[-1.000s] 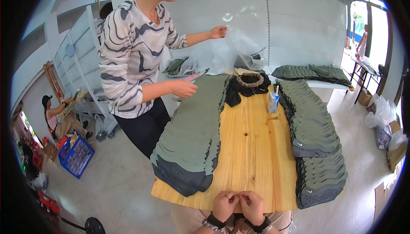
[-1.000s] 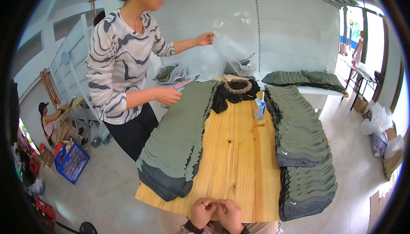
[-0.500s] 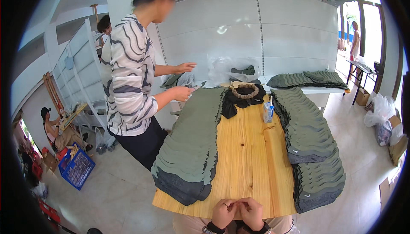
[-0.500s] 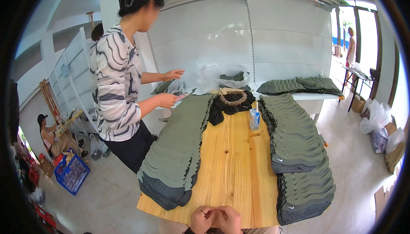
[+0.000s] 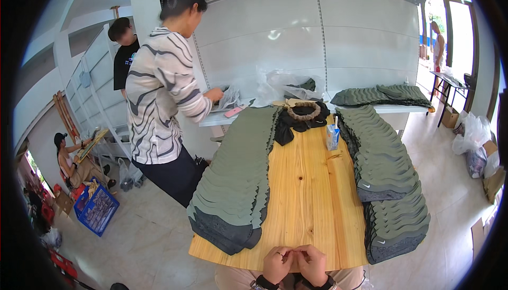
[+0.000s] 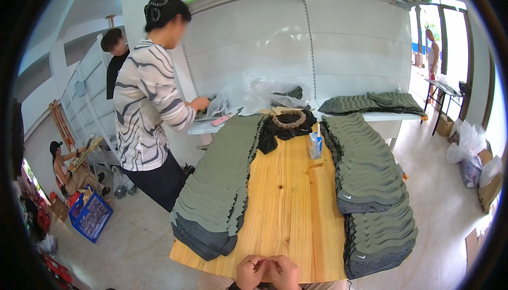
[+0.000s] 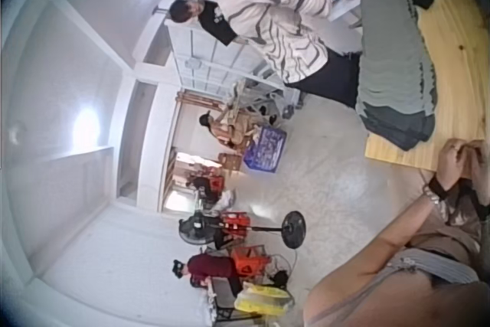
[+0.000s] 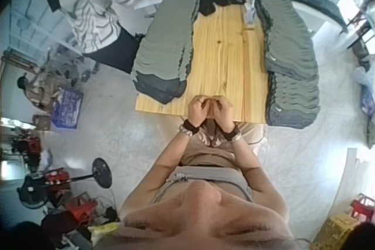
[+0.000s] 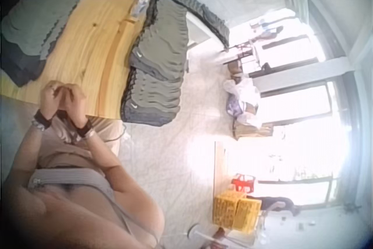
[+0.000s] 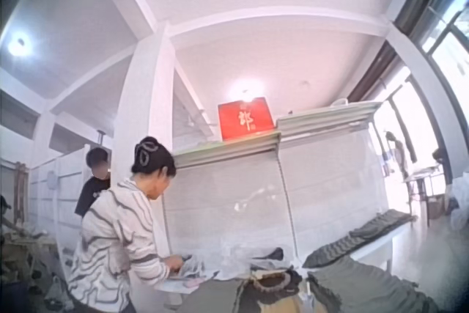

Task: Sorting and bundling green shoe insoles with rubber bands in a factory setting.

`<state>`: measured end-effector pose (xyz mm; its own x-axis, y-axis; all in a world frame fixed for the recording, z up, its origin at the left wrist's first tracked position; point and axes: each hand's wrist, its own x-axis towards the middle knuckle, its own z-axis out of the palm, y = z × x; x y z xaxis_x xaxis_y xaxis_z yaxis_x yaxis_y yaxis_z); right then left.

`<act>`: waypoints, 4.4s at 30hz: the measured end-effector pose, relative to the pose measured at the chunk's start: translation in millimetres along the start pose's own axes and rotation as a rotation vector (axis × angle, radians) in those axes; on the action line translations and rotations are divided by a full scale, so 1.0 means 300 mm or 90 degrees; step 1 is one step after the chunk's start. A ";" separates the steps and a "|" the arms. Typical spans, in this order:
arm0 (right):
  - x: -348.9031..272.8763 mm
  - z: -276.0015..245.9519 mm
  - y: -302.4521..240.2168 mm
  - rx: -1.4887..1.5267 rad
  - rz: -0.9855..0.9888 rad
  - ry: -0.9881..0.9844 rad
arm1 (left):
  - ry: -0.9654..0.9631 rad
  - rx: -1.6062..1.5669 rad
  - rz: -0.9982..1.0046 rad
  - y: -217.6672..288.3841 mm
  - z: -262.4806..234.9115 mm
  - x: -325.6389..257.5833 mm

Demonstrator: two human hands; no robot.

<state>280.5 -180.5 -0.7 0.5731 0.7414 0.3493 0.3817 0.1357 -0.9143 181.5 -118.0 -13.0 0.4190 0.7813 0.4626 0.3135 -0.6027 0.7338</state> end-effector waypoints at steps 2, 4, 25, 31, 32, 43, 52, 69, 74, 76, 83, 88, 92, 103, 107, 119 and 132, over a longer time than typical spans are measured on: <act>-0.001 0.001 0.001 0.000 -0.003 -0.003 | -0.003 0.003 0.001 0.001 -0.002 -0.001; -0.003 -0.008 -0.011 0.000 -0.007 -0.005 | -0.002 -0.002 0.010 0.002 -0.003 -0.001; -0.018 -0.042 -0.033 -0.066 -0.196 -0.020 | -0.034 0.113 0.155 -0.037 0.024 -0.033; 0.003 -0.225 -0.164 -0.142 -0.186 0.037 | -0.123 0.125 0.238 -0.046 0.035 -0.023; 0.014 -0.272 -0.195 -0.143 -0.169 0.050 | -0.090 0.109 0.221 -0.033 0.026 -0.015; 0.361 -0.754 -0.177 -0.562 0.007 0.046 | -0.048 0.092 0.218 -0.031 0.046 0.001; 0.448 -0.850 -0.161 -0.631 -0.055 -0.140 | -0.053 0.113 0.199 -0.022 0.031 -0.017; 0.374 -1.258 0.124 -0.674 0.342 -0.054 | -0.070 0.085 0.186 0.016 0.010 -0.002; 0.267 -1.112 0.084 -0.656 0.068 0.110 | -0.080 0.035 0.037 0.014 -0.196 0.066; 0.196 -0.960 -0.031 -0.583 -0.072 0.129 | 0.046 0.192 0.101 0.056 -0.349 0.203; 0.033 -0.429 -0.226 -0.321 -0.161 -0.079 | -0.204 0.513 -0.131 -0.089 -0.399 0.307; -0.023 -0.280 -0.244 -0.167 -0.167 -0.146 | -0.119 0.513 -0.143 -0.156 -0.392 0.257; -0.069 -0.270 -0.221 -0.158 -0.083 -0.206 | -0.114 0.467 -0.103 -0.090 -0.363 0.184; 0.027 -0.494 -0.086 -0.260 -0.098 0.093 | -0.271 0.026 0.132 0.164 0.028 -0.058; 0.125 -0.891 0.122 -0.469 -0.107 0.304 | -0.324 -0.053 0.171 0.220 0.108 -0.052; 0.236 -1.428 0.464 -0.091 0.422 0.153 | -0.304 -0.585 -0.289 0.213 0.556 -0.060; 0.228 -1.378 0.457 0.344 0.330 -0.075 | -0.407 -0.816 -0.601 0.254 0.783 0.010</act>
<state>671.8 -382.9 -17.2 0.4900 0.8590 -0.1485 -0.3413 0.0322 -0.9394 407.0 -199.7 -72.4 0.8515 0.3866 -0.3542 -0.0639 0.7471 0.6616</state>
